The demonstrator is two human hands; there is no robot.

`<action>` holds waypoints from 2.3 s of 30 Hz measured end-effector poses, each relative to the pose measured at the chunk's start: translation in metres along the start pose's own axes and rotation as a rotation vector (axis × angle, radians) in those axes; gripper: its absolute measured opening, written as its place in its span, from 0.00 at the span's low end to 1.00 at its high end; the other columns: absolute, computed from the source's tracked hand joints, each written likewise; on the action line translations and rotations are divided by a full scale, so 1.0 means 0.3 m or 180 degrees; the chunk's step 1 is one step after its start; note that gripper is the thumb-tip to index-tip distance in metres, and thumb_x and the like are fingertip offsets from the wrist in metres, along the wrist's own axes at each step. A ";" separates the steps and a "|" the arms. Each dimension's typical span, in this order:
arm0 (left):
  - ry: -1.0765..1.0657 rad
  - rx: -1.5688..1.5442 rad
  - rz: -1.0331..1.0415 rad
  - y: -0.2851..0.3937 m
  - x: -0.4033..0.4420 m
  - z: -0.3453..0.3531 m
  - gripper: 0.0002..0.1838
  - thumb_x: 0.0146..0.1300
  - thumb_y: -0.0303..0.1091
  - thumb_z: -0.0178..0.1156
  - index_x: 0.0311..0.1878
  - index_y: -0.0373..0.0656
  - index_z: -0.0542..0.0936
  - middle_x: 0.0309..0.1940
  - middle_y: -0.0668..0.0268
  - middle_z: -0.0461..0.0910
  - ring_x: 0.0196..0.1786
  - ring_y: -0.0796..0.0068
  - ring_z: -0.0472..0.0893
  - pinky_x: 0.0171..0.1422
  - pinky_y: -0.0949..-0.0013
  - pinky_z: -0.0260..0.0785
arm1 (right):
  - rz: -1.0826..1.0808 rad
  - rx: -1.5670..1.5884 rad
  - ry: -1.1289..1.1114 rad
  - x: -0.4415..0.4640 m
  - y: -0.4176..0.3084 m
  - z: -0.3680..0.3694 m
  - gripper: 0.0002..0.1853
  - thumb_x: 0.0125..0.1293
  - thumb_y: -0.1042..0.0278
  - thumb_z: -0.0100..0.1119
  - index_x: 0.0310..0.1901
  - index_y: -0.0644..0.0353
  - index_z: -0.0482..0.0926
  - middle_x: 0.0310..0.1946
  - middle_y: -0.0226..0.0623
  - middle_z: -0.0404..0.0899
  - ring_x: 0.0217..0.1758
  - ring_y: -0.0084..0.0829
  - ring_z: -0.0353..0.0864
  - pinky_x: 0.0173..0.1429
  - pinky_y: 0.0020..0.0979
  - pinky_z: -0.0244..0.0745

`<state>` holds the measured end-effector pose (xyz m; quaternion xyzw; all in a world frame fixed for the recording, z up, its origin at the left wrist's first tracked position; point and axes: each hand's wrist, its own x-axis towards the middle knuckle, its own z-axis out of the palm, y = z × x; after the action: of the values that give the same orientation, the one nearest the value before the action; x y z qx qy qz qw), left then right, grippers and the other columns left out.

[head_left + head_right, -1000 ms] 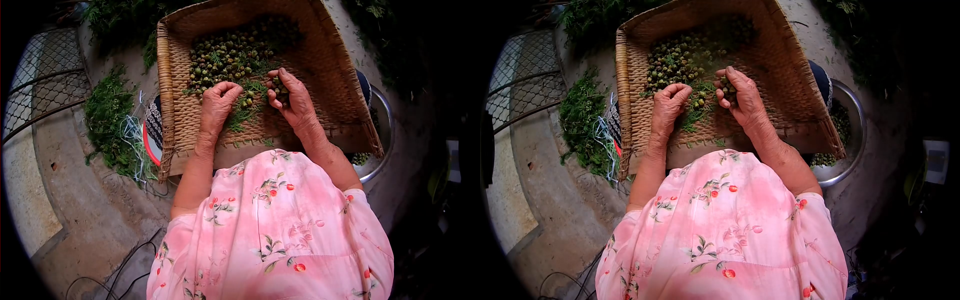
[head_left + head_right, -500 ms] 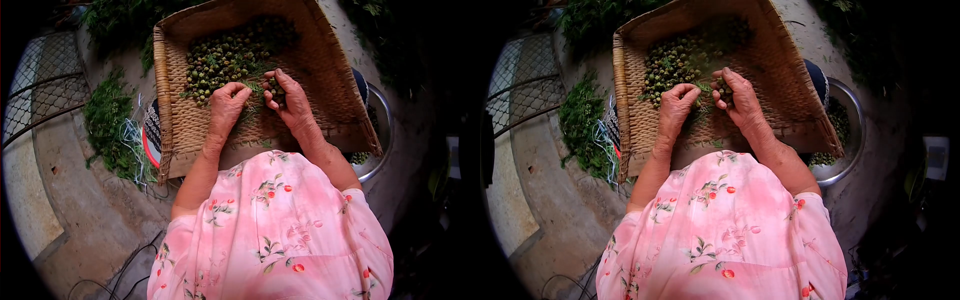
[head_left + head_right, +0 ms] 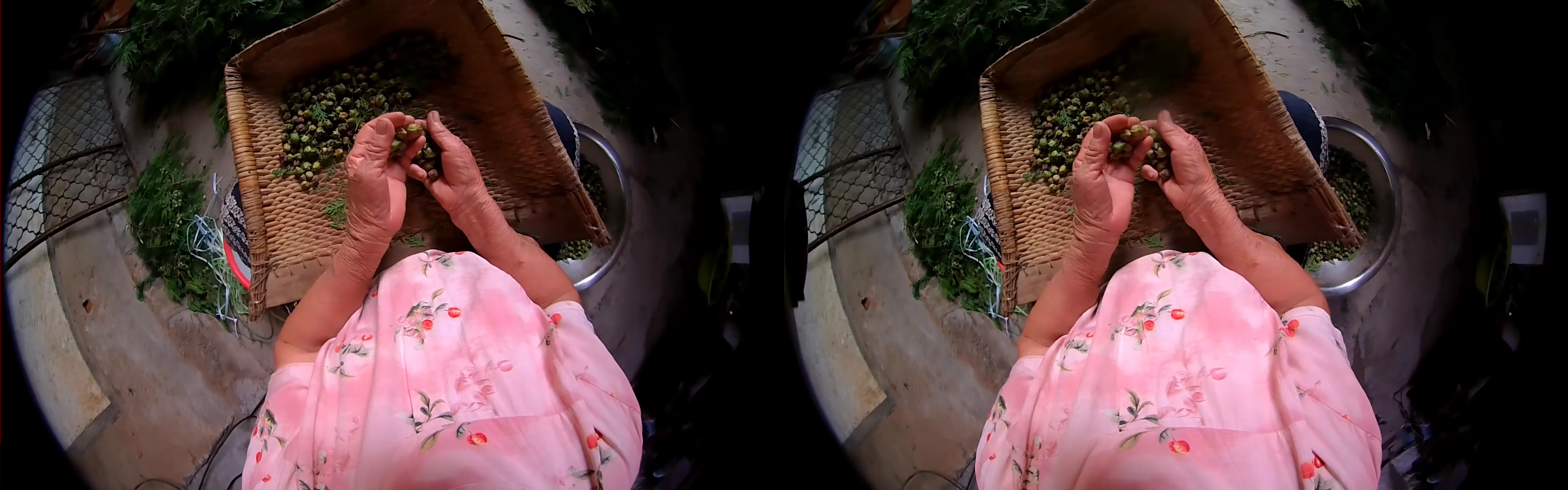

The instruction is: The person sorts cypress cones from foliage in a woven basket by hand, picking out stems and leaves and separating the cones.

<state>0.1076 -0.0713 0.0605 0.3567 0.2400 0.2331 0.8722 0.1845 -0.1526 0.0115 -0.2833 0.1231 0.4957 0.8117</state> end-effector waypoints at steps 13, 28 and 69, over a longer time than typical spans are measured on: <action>-0.0224 0.1160 0.0622 -0.081 -0.030 0.068 0.29 0.65 0.56 0.53 0.52 0.37 0.74 0.46 0.66 0.76 0.49 0.75 0.73 0.58 0.70 0.63 | 0.0000 0.0718 0.0719 0.008 -0.017 0.037 0.16 0.66 0.50 0.55 0.38 0.56 0.76 0.30 0.33 0.76 0.32 0.29 0.75 0.39 0.29 0.74; 0.0017 0.3883 0.0851 0.090 -0.057 -0.206 0.07 0.57 0.27 0.63 0.39 0.38 0.80 0.31 0.66 0.78 0.32 0.75 0.78 0.36 0.73 0.70 | 0.0223 0.0500 0.0029 -0.010 -0.037 0.001 0.16 0.66 0.53 0.55 0.42 0.60 0.75 0.30 0.40 0.76 0.27 0.31 0.76 0.21 0.25 0.66; 0.0011 0.3420 0.1134 0.062 -0.034 -0.130 0.17 0.59 0.22 0.60 0.53 0.40 0.77 0.40 0.69 0.76 0.41 0.80 0.75 0.46 0.78 0.70 | 0.0414 0.0392 -0.0174 -0.062 -0.061 0.027 0.18 0.69 0.50 0.49 0.37 0.59 0.78 0.30 0.38 0.78 0.27 0.32 0.80 0.19 0.25 0.68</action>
<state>0.0723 -0.0455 0.0521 0.7852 0.2625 0.2223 0.5149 0.1910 -0.1681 0.0332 -0.2107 0.1493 0.5463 0.7968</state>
